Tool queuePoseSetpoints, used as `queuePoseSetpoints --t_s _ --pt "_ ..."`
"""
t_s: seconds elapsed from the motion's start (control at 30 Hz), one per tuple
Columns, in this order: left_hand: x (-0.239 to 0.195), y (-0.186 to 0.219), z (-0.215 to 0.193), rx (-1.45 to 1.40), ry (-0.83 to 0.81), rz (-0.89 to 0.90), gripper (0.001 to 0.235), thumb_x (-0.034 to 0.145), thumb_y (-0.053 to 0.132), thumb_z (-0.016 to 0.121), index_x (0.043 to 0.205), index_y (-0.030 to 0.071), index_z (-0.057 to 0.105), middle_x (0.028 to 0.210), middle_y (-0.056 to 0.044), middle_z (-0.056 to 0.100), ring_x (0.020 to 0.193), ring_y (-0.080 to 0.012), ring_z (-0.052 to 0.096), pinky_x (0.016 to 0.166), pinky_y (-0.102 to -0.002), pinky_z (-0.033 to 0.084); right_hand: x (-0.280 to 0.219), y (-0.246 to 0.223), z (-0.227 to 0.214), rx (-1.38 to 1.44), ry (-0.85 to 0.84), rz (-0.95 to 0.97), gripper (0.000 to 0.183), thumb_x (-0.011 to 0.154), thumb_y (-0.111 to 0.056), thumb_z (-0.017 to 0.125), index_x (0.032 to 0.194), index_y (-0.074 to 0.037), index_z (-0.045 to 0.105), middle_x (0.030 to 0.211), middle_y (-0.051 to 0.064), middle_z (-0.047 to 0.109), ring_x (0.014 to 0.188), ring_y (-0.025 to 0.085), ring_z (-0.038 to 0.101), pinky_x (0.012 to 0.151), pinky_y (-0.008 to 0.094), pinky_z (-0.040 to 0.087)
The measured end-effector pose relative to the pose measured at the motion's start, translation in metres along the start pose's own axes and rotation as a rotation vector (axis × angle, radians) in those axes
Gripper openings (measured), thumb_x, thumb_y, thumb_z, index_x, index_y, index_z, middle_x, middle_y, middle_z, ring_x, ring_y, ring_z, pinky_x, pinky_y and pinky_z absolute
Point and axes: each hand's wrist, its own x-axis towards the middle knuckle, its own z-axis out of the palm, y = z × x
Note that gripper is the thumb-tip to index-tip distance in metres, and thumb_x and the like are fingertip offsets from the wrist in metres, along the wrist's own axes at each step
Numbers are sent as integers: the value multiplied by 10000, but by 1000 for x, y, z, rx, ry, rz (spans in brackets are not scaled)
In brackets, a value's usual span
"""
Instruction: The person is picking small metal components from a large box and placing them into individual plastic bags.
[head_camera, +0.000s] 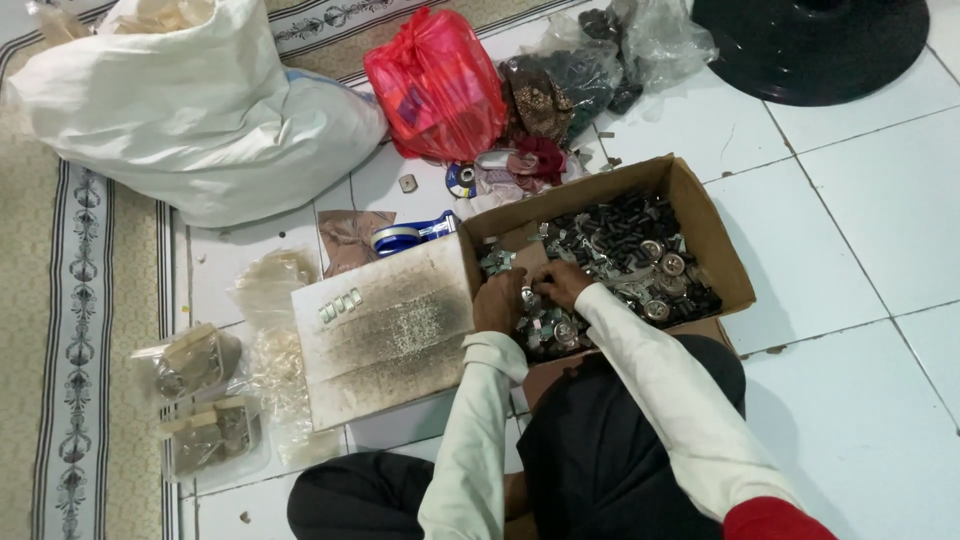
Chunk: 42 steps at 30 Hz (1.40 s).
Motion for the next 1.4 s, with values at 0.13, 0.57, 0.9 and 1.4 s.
queuePoseSetpoints --t_s 0.13,0.57,0.9,1.4 --pt "4 -1 -9 -132 16 -10 303 1062 95 501 1310 129 673 1103 -157 733 996 -354 747 815 -439 633 5 4 -1 185 62 29 222 956 -225 735 1091 -49 750 971 169 781 977 312 720 862 461 558" --pt "22 -27 8 -910 247 27 234 901 92 682 1119 65 763 924 -198 761 800 -327 758 707 -428 627 -20 -48 -24 646 239 -24 244 912 -116 778 1124 -13 714 804 106 745 628 135 617 494 257 569" --pt "21 -30 4 -1080 193 18 257 905 19 725 1161 7 748 965 -206 747 746 -216 713 669 -357 588 -29 -63 -20 693 291 -79 239 892 -127 823 1105 -50 746 972 176 761 775 206 701 587 319 635" --pt "-34 2 -39 -1388 376 -149 301 884 64 809 1167 -18 746 955 -239 761 833 -253 739 740 -370 625 -48 -86 -10 594 300 -251 210 921 -57 770 1118 14 769 911 233 755 730 241 722 598 374 636"
